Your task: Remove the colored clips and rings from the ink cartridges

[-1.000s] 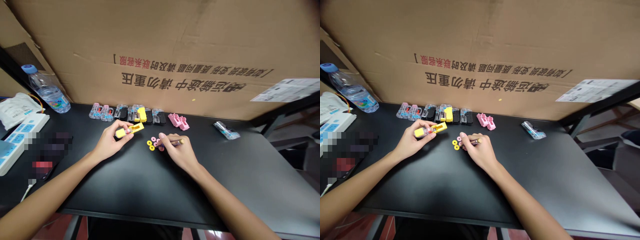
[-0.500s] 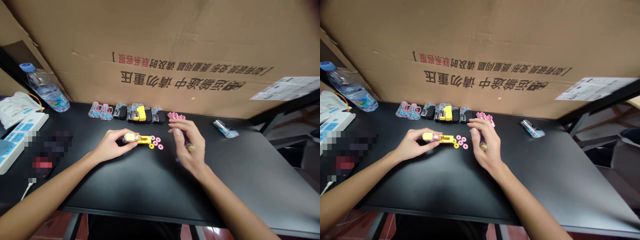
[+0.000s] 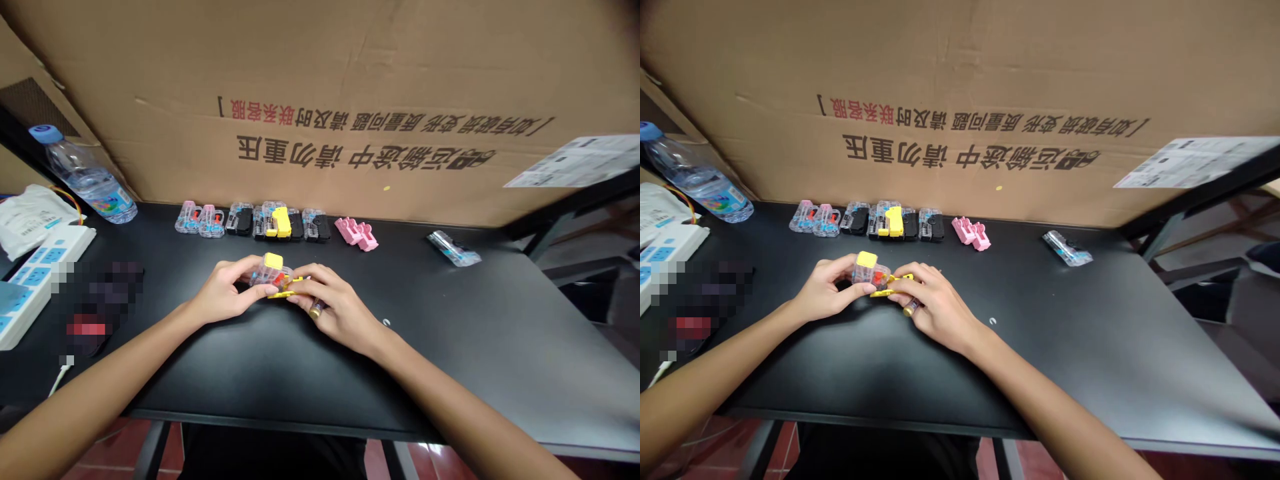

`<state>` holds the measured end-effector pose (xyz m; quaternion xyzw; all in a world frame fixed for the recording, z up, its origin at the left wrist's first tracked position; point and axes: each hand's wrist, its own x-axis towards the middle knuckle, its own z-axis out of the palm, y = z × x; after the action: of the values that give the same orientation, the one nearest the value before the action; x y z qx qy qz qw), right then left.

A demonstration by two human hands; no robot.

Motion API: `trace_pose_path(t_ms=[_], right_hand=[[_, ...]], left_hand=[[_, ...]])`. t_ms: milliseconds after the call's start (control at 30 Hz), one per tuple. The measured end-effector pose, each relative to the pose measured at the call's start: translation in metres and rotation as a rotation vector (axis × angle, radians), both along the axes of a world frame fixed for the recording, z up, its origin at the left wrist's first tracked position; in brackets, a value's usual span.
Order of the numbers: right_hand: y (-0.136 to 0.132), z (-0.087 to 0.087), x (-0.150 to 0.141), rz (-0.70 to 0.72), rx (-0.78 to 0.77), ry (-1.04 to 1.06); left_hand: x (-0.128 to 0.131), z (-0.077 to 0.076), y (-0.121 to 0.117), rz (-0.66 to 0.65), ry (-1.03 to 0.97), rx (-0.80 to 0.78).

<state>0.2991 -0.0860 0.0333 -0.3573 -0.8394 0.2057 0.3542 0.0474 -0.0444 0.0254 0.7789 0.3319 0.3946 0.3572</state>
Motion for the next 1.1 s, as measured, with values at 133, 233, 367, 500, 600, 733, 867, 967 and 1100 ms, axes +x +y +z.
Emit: trace_pose_path(t_ms=[133,233,367,500,600,733,867,967,1100], right_hand=[[-0.004,0.004,-0.001,-0.034,-0.044,0.085],[-0.005,0.006,-0.001,-0.117,-0.102,0.141],[0.000,0.005,-0.002,-0.073,-0.018,0.087],[0.003,0.004,-0.003,-0.086,0.109,-0.008],[0.002,0.004,-0.004,-0.095,0.176,-0.036],[0.001,0.003,-0.003,-0.133,0.190,-0.064],[0.013,0.007,0.013,-0.177,0.178,-0.077],[0.030,0.009,0.041,-0.354,0.198,-0.105],[0.050,0.003,0.078,-0.652,0.179,-0.225]], left_hand=[[-0.001,0.004,0.000,-0.010,0.029,0.040],[-0.001,0.006,-0.003,-0.044,0.046,0.053],[-0.002,0.004,-0.007,-0.112,0.128,0.119],[-0.004,0.003,-0.008,-0.111,0.243,0.186],[-0.006,0.005,-0.007,-0.134,0.271,0.274],[-0.009,0.009,-0.004,-0.157,0.260,0.345],[-0.016,0.011,0.000,0.014,0.146,0.374],[-0.020,0.016,0.004,0.200,0.088,0.346],[-0.023,0.022,0.008,0.271,0.226,0.341]])
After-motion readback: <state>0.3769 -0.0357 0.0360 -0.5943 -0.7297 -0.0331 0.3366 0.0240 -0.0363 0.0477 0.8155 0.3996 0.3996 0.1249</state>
